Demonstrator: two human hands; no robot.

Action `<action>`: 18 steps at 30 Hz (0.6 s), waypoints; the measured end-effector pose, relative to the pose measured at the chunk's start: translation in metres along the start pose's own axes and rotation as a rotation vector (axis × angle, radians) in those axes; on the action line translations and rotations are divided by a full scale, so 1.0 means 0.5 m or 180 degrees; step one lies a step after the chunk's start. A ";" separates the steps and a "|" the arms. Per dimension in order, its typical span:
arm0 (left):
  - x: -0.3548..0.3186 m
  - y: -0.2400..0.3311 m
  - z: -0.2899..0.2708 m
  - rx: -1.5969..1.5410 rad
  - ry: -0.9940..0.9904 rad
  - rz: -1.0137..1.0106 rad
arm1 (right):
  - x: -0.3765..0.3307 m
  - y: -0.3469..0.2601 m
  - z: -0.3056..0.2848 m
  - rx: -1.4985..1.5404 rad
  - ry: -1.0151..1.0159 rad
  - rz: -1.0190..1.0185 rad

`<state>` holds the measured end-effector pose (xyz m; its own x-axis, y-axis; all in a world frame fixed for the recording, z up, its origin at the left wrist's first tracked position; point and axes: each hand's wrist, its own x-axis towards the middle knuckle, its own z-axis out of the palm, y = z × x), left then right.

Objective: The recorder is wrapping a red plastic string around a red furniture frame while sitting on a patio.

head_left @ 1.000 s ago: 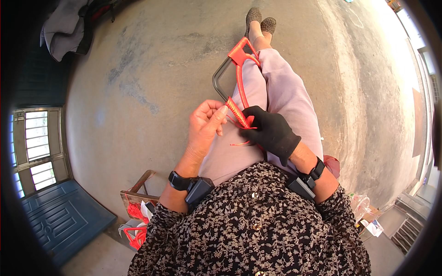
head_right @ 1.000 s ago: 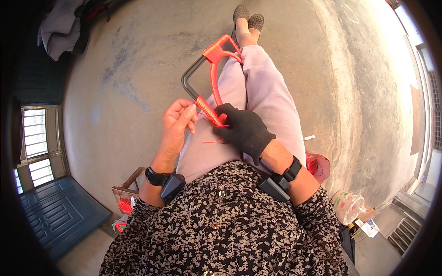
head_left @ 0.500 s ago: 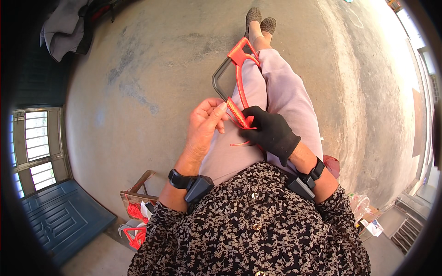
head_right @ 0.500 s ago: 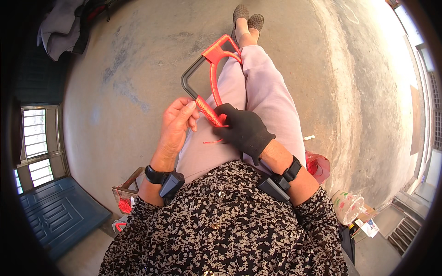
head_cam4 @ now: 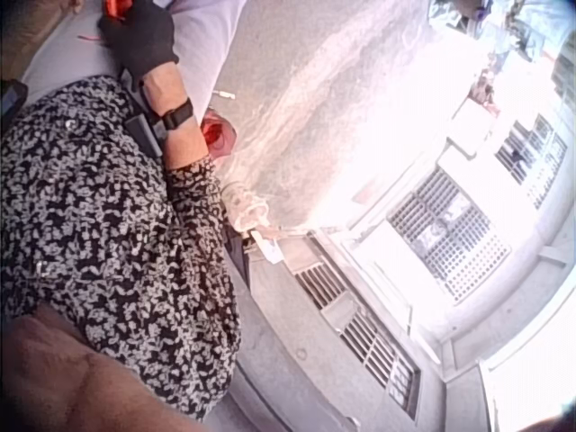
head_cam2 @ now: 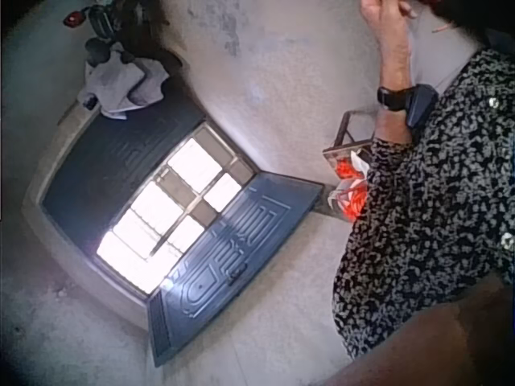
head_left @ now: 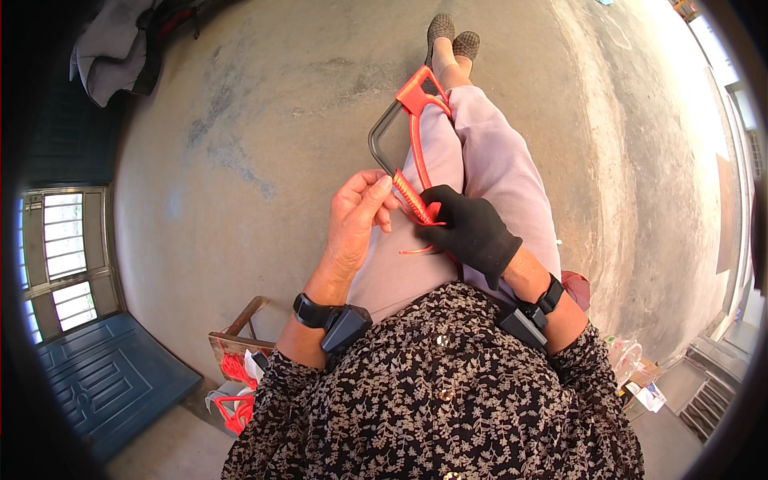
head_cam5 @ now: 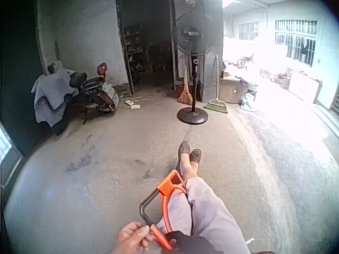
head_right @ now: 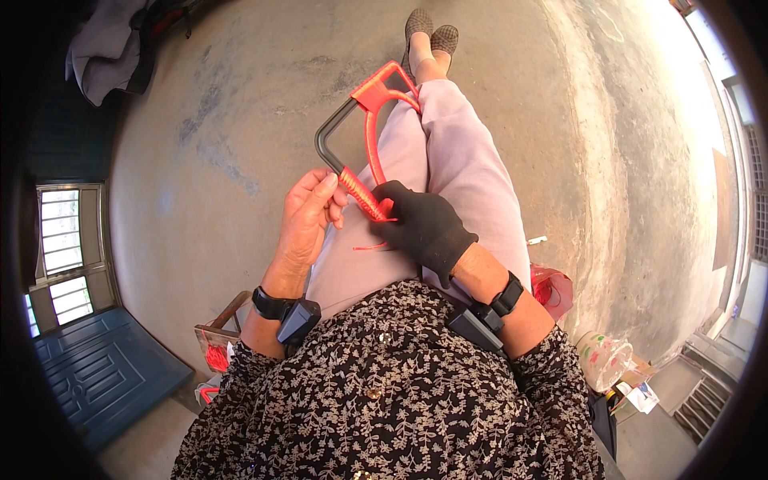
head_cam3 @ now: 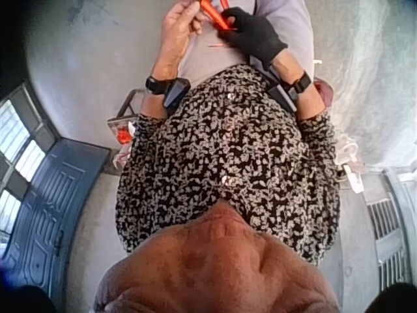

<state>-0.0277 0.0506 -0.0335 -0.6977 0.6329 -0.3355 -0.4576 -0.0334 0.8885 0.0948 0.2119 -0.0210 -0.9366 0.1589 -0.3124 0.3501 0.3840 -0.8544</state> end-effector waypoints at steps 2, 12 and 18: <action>-0.001 -0.001 0.001 0.0004 0.0005 0.0005 | 0.000 0.001 0.000 0.0005 0.0013 -0.0022; 0.002 -0.009 0.004 -0.0023 -0.0124 -0.0083 | -0.007 0.005 -0.002 -0.0001 0.0110 -0.0016; -0.073 0.129 -0.041 0.2307 0.1514 0.2009 | 0.000 0.011 0.006 -0.0004 0.0121 -0.0302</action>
<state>-0.0430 0.0098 0.0298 -0.9084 0.2902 0.3012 0.3882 0.3170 0.8654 0.0965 0.2113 -0.0270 -0.9643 0.1561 -0.2140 0.2598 0.4003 -0.8788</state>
